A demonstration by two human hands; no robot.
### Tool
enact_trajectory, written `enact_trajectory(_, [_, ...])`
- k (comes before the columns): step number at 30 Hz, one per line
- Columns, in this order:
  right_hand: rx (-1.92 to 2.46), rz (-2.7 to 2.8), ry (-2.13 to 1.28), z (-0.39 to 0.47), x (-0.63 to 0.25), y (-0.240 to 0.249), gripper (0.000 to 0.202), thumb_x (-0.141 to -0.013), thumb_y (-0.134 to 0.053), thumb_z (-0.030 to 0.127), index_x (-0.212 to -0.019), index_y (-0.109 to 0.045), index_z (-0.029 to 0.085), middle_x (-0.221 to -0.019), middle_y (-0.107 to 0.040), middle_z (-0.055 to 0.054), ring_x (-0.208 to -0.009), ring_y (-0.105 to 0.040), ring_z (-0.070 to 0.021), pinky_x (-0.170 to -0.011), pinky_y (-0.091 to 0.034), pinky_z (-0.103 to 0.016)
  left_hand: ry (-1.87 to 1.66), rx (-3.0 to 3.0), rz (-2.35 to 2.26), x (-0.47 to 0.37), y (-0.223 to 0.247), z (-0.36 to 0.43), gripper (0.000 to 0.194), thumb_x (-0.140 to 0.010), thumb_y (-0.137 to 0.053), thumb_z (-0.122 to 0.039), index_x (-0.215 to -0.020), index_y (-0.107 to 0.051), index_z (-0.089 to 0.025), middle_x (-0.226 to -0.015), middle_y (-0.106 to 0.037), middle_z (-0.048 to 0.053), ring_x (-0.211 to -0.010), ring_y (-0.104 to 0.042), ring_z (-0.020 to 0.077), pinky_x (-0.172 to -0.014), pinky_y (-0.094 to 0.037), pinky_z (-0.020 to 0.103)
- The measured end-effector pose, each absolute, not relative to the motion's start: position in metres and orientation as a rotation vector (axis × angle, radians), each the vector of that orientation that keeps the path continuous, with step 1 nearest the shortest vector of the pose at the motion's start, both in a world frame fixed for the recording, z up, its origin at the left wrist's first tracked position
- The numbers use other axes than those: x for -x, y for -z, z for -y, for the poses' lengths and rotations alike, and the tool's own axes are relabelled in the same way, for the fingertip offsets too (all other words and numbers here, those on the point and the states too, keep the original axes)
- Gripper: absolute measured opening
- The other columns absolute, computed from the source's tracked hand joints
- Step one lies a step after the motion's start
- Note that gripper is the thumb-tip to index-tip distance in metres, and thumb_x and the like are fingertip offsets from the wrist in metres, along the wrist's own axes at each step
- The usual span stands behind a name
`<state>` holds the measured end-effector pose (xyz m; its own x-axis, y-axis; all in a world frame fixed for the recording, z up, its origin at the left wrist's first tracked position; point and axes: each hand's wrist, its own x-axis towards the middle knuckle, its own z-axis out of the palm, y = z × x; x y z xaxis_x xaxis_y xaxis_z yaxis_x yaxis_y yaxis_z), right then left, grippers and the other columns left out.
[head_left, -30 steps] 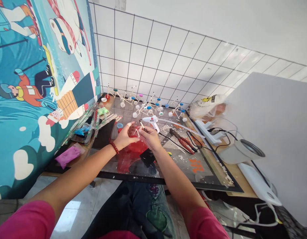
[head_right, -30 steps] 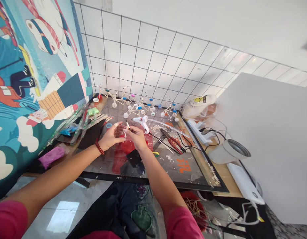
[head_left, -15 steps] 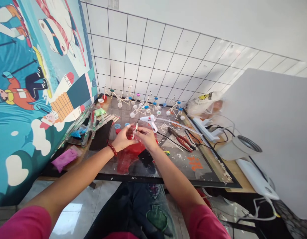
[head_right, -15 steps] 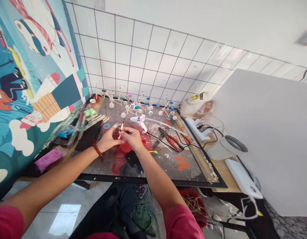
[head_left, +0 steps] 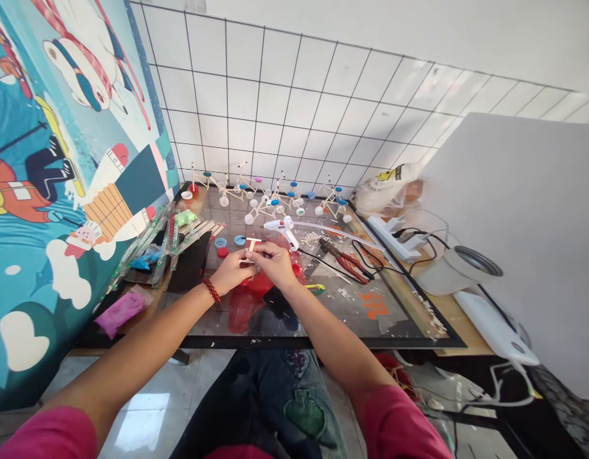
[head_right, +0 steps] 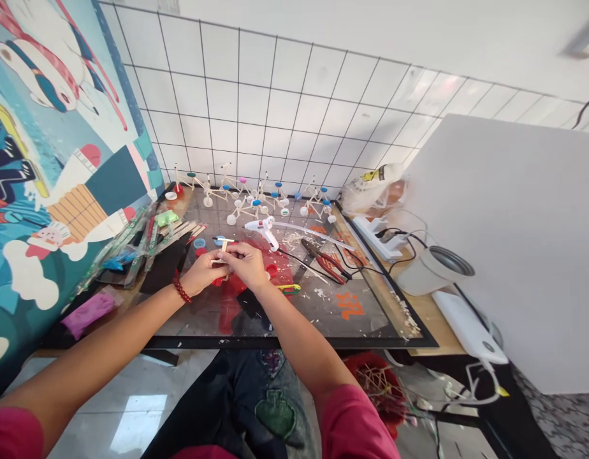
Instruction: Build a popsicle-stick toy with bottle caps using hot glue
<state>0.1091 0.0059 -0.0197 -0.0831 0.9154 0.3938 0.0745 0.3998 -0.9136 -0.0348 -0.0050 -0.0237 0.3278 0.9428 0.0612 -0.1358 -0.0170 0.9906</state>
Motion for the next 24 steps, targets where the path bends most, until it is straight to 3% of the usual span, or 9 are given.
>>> enact_trajectory(6, [0.966, 1.492, -0.900, -0.0032, -0.1088, 0.0173, 0.022, -0.073, -0.077, 0.043, -0.078, -0.079, 0.022, -0.072, -0.068, -0.003, -0.062, -0.051, -0.0144, -0.058, -0.042, -0.028, -1.027, -1.234, -0.834, 0.0324, 0.0195, 0.0091, 0.043, -0.057, -0.088, -0.028, -0.089, -0.063, -0.014, -0.064, -0.062, -0.003, -0.055, -0.057, 0.0112, -0.055, -0.047, 0.025])
enact_trajectory(12, [0.960, 1.435, -0.937, -0.0040, -0.1097, 0.0173, 0.019, -0.072, -0.078, 0.039, -0.080, -0.079, 0.022, -0.071, -0.064, -0.001, -0.059, -0.048, -0.0124, -0.056, -0.040, -0.028, -1.048, -1.222, -0.726, 0.0329, 0.0196, 0.0087, 0.040, -0.058, -0.087, -0.019, -0.093, -0.066, -0.015, -0.089, -0.070, 0.003, -0.084, -0.066, 0.0162, -0.078, -0.052, 0.029])
enact_trajectory(18, [0.933, 1.332, -1.054, -0.0072, -0.1134, 0.0125, 0.028, -0.073, -0.074, 0.047, -0.083, -0.076, 0.021, -0.070, -0.062, 0.000, -0.057, -0.051, -0.0126, -0.054, -0.045, -0.028, -1.049, -1.186, -0.659, 0.0354, 0.0183, 0.0081, 0.059, -0.064, -0.082, -0.017, -0.119, -0.064, -0.019, -0.100, -0.070, 0.004, -0.094, -0.066, 0.0184, -0.086, -0.052, 0.032])
enact_trajectory(24, [0.886, 1.393, -1.039, -0.0107, -0.1151, 0.0133, 0.028, -0.076, -0.071, 0.049, -0.084, -0.076, 0.023, -0.084, -0.071, -0.003, -0.079, -0.064, -0.0194, -0.079, -0.053, -0.034, -1.207, -1.310, -0.857, 0.0333, 0.0234, 0.0025, 0.079, -0.054, -0.088, -0.016, -0.126, -0.058, -0.019, -0.120, -0.067, 0.010, -0.112, -0.064, 0.0244, -0.099, -0.049, 0.040])
